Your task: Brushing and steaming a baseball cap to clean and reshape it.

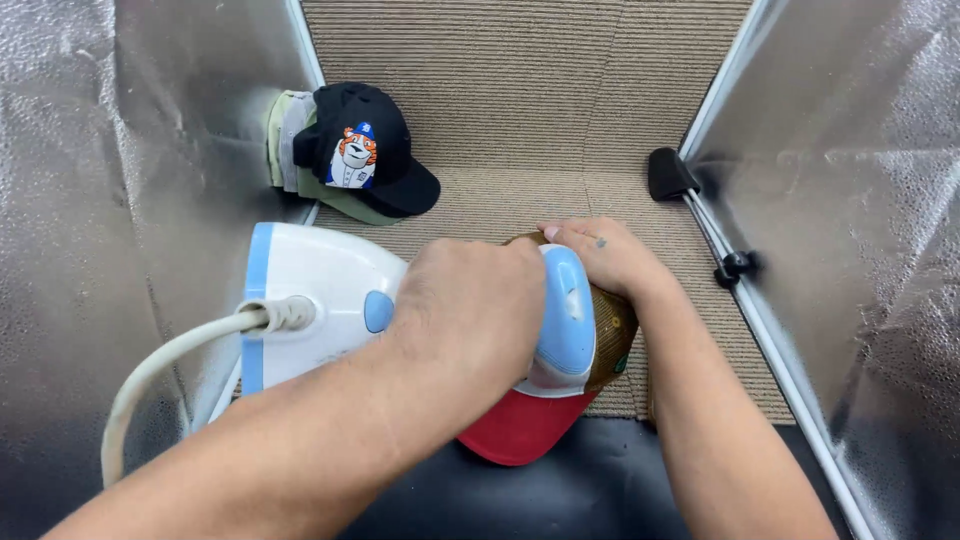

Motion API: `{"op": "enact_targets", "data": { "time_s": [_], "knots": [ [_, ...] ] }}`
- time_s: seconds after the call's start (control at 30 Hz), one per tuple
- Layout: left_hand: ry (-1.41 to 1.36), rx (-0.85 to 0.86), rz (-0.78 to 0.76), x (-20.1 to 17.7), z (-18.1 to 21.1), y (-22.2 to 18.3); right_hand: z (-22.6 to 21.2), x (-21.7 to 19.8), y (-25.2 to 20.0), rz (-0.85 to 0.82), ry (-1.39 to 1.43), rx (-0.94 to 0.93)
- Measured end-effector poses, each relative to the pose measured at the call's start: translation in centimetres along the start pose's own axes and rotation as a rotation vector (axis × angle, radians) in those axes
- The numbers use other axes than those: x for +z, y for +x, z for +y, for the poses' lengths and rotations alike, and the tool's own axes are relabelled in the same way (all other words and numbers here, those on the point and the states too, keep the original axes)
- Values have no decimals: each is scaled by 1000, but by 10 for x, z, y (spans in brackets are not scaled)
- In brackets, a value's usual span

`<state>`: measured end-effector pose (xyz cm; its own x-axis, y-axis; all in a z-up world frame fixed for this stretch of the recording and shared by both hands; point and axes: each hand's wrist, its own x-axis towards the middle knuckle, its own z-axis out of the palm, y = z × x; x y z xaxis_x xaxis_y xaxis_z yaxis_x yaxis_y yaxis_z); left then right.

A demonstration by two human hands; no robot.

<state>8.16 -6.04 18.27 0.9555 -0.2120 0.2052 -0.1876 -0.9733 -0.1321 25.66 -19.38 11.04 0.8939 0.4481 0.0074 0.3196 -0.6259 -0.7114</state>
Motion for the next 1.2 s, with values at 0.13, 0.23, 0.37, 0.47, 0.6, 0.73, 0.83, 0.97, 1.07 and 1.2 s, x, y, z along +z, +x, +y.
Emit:
{"op": "enact_targets", "data": {
  "time_s": [0.13,0.23,0.37,0.47,0.6,0.73,0.83,0.97,1.07,1.2],
  "knots": [
    [-23,-83,86,13,20,13,6,3,4,11,87,-38],
    [39,-42,111,15,24,7,-2,-2,-4,-31,90,49],
    [127,19,134,17,9,1,5,2,4,-31,40,17],
    [130,41,164,18,8,9,11,2,7,-13,26,-1],
    [89,51,284,8,33,8,11,1,9,-22,69,65],
    [43,31,199,23,1,6,-19,-3,-17,-9,92,56],
    [-54,-34,-14,8,-45,-11,-6,-4,-4,-11,-6,33],
    [-237,-293,-323,3,-74,-27,-7,-1,-3,-20,-60,37],
    [-466,-336,-325,-2,-70,-20,-6,-2,-3,-21,-87,57],
    [-558,-325,-231,-21,-57,-15,-3,-2,3,-20,-147,55]
  ]
}}
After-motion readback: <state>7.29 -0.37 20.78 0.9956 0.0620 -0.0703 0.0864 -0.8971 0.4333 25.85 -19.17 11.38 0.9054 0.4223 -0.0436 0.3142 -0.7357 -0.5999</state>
